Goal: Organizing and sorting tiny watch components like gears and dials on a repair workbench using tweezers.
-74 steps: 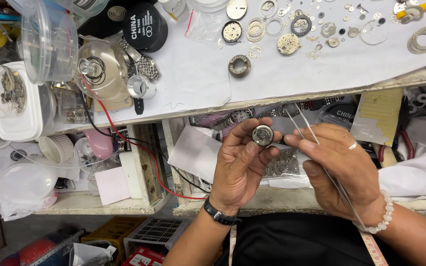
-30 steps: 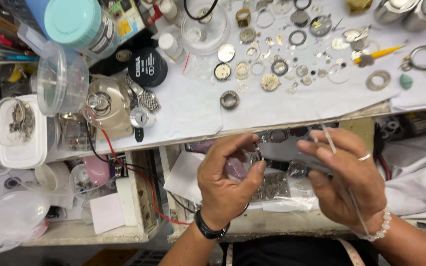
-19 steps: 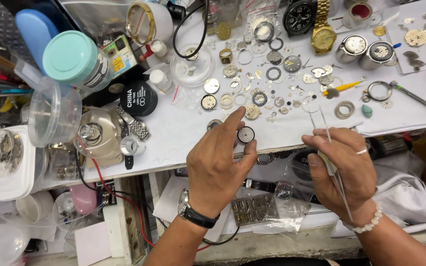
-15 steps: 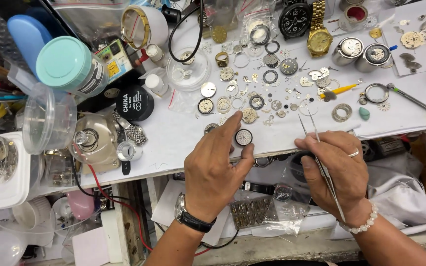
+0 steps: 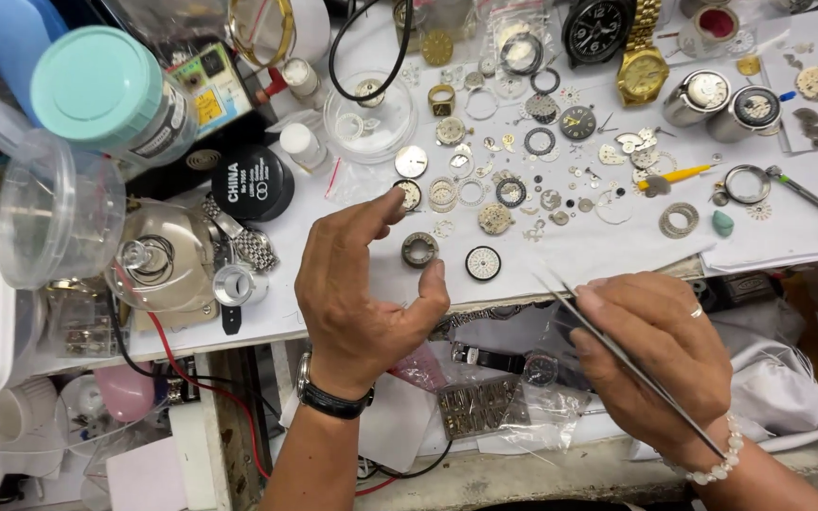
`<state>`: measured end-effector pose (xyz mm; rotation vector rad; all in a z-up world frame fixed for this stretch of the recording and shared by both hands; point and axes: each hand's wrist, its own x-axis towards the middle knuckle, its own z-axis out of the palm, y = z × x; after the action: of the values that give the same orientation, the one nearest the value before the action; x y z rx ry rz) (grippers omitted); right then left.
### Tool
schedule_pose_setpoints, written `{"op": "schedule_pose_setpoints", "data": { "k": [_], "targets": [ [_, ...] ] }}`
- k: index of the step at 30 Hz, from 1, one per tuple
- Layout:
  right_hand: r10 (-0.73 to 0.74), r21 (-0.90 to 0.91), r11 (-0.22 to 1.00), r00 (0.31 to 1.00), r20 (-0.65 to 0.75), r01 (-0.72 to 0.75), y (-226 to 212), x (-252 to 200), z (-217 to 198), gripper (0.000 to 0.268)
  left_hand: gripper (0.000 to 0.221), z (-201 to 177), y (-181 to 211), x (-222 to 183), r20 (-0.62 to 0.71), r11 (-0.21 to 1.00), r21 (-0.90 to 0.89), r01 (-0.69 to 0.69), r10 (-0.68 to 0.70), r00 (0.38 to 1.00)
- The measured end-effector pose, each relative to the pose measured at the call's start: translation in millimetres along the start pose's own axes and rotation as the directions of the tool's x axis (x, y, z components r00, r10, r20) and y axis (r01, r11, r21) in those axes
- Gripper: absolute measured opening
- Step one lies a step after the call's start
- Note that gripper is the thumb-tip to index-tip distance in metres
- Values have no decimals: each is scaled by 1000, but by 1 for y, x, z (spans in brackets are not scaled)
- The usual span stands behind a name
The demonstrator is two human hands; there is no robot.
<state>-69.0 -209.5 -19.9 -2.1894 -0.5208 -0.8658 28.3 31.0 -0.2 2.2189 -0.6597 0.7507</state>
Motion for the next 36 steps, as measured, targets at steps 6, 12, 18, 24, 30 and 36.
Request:
{"op": "schedule_pose_setpoints", "data": {
  "k": [6,12,18,24,30,36],
  "targets": [
    [-24,44,999,999,44,22,-3,4,19,18,55,-2,0,-2,7,997,-68,47,-46,999],
    [-62,39,997,997,38,61,0,3,29,20,55,-3,-2,-3,20,988,-122,92,-90,996],
    [-52,-14,999,997,61,52,-2,3,31,21,53,-3,-2,-2,23,986,-128,108,-106,994],
    [-58,-31,998,998,37,59,-3,5,32,19,51,-4,0,0,26,985,-128,118,-115,993],
    [-41,3,999,999,-6,41,-3,6,32,19,54,-5,2,2,52,981,-116,156,-151,987],
    [-57,-7,998,998,18,57,-4,7,32,20,52,-5,3,-2,-18,970,-117,213,-216,976]
  ]
}}
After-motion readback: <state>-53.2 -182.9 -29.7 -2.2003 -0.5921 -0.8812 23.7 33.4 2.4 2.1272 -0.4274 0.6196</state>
